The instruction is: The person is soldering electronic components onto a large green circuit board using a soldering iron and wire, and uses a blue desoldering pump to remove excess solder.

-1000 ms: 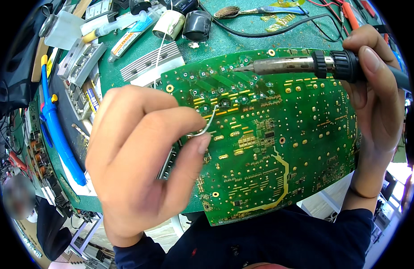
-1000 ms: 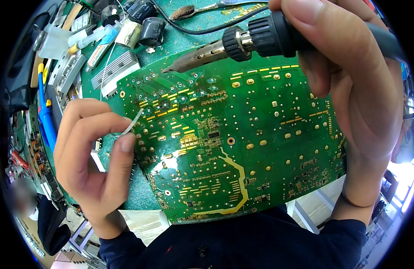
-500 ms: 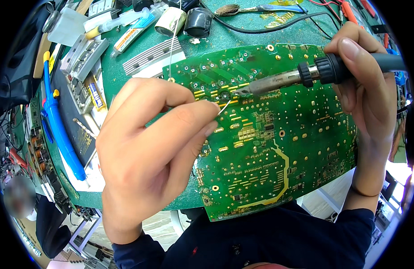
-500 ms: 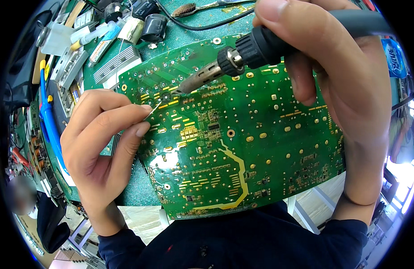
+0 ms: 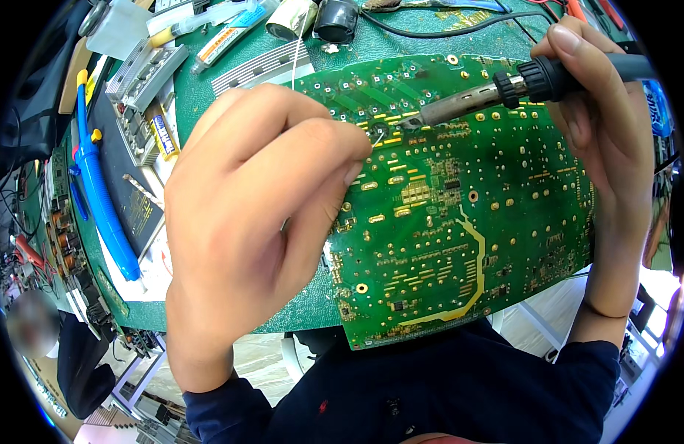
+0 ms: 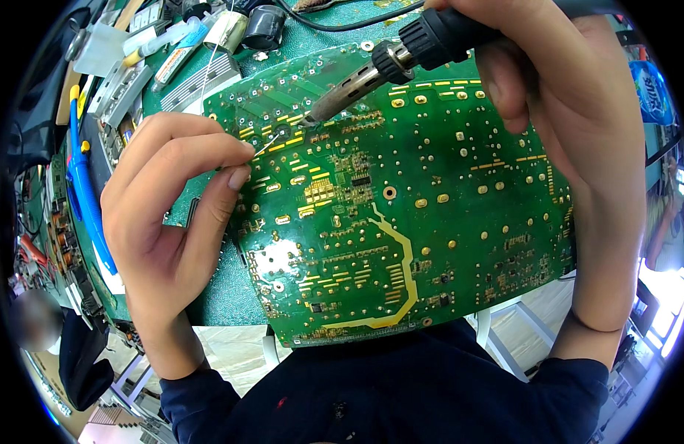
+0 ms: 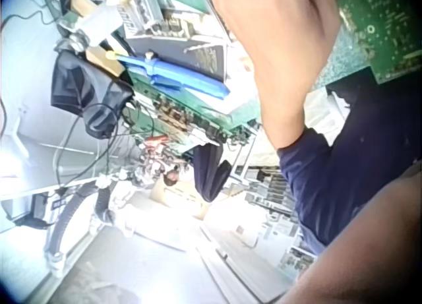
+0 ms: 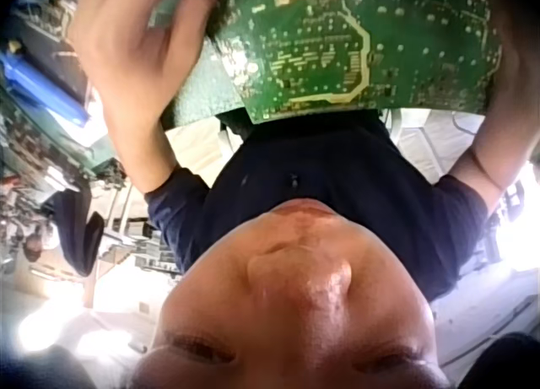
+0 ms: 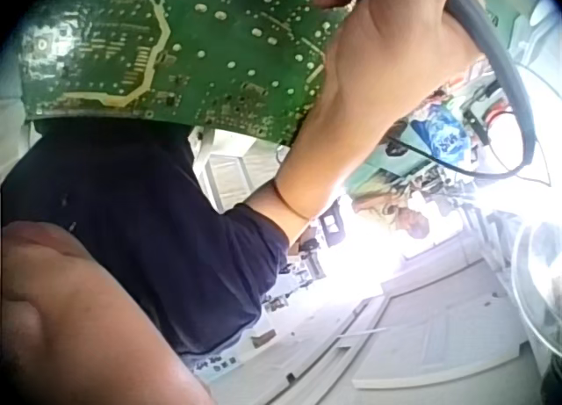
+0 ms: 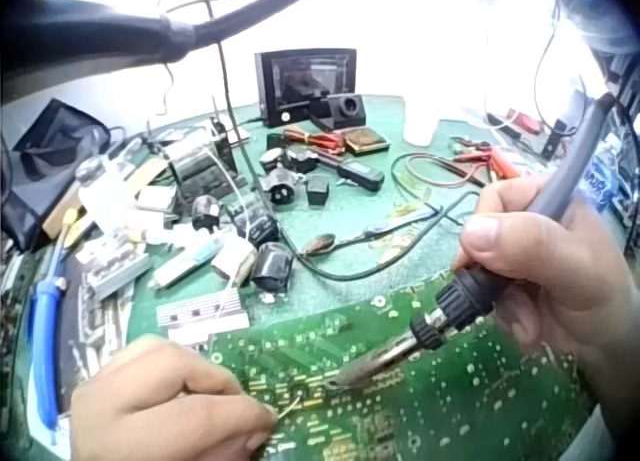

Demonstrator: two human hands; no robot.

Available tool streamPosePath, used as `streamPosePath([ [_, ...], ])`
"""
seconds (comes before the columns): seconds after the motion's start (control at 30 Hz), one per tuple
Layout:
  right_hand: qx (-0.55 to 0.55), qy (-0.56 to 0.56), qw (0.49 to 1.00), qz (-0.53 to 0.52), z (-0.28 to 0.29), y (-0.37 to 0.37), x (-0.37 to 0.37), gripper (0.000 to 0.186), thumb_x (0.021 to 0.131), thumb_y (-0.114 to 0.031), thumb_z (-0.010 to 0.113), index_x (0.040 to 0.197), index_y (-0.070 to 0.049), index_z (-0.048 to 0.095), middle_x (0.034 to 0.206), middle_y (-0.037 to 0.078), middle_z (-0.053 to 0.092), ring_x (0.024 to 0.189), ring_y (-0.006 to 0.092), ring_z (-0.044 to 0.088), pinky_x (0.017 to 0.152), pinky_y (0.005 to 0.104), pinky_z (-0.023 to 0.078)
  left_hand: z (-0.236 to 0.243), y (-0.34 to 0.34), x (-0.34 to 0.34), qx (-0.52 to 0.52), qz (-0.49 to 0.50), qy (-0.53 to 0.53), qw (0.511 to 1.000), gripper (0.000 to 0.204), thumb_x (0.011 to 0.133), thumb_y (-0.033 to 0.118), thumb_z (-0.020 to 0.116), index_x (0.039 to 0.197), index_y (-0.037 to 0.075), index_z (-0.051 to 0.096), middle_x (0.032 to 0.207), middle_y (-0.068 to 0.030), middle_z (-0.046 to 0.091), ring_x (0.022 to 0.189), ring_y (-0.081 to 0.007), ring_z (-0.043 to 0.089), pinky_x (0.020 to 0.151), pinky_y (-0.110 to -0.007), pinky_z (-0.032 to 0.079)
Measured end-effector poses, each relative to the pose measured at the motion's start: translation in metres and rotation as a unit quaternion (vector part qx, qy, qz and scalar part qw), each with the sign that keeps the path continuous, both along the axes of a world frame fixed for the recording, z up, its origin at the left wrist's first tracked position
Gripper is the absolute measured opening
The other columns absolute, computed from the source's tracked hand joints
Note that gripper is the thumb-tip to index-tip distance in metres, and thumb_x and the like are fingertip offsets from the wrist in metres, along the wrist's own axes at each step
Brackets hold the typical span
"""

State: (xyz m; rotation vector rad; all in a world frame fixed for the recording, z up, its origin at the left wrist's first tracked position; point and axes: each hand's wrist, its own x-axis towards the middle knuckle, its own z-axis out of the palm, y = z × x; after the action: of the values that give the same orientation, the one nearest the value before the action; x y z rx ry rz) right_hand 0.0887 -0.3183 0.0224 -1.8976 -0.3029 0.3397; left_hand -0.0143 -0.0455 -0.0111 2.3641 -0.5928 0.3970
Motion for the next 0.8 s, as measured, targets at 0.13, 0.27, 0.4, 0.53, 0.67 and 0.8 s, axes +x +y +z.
streamPosePath([
  [0.13,0.003,-0.019,1.0,-0.017,-0.003,0.003,0.0,0.031,0.097,-0.03,0.056,0.093,0.001,0.061,0.055,-0.004,0.044,0.041,-0.0012,0.035,0.039,0.0178,0.026,-0.002,0.0,0.001,0.002,-0.01,-0.005,1.0,0.018,0.072,-0.009,0.069,0.088,-0.001,0.068,0.085,-0.0112,0.063,0.077,-0.0219,0.061,0.069,-0.029,0.046],
  [0.27,0.001,-0.029,0.999,-0.033,-0.001,0.008,-0.002,0.029,0.096,-0.029,0.058,0.09,0.0,0.061,0.055,-0.003,0.046,0.041,0.0001,0.037,0.039,0.018,0.027,-0.002,-0.001,0.002,0.0,-0.012,-0.009,1.0,0.018,0.072,-0.01,0.068,0.088,-0.001,0.068,0.085,-0.0111,0.063,0.078,-0.0217,0.061,0.069,-0.029,0.046],
  [0.4,0.002,-0.029,0.999,-0.046,0.001,0.014,-0.003,0.027,0.095,-0.027,0.059,0.087,-0.001,0.061,0.055,-0.002,0.047,0.04,0.0014,0.038,0.038,0.0183,0.029,-0.004,-0.002,0.003,0.002,-0.016,-0.012,1.0,0.018,0.073,-0.01,0.068,0.088,0.0,0.068,0.085,-0.0108,0.063,0.079,-0.0214,0.061,0.07,-0.028,0.046],
  [0.53,0.005,-0.03,0.998,-0.056,0.002,0.018,-0.004,0.026,0.094,-0.026,0.06,0.085,-0.001,0.06,0.055,-0.001,0.049,0.04,0.0026,0.04,0.038,0.0185,0.031,-0.003,-0.002,0.003,0.013,-0.017,-0.021,1.0,0.019,0.073,-0.01,0.068,0.088,0.0,0.069,0.085,-0.0105,0.063,0.079,-0.0212,0.061,0.07,-0.028,0.046],
  [0.67,0.008,-0.03,0.998,-0.063,0.003,0.022,-0.005,0.024,0.093,-0.024,0.061,0.082,-0.002,0.06,0.055,0.0,0.051,0.039,0.0039,0.042,0.037,0.0188,0.033,-0.003,-0.003,0.003,0.016,-0.018,-0.025,0.999,0.019,0.073,-0.01,0.069,0.088,0.0,0.069,0.085,-0.0103,0.063,0.079,-0.0208,0.062,0.07,-0.028,0.046],
  [0.8,0.009,-0.028,0.997,-0.073,0.005,0.025,-0.006,0.023,0.091,-0.022,0.063,0.079,-0.003,0.06,0.055,0.001,0.053,0.038,0.0051,0.044,0.037,0.0191,0.035,-0.004,-0.003,0.004,0.02,-0.021,-0.03,0.999,0.019,0.073,-0.01,0.069,0.089,0.0,0.07,0.085,-0.01,0.064,0.079,-0.0206,0.062,0.07,-0.028,0.046],
])
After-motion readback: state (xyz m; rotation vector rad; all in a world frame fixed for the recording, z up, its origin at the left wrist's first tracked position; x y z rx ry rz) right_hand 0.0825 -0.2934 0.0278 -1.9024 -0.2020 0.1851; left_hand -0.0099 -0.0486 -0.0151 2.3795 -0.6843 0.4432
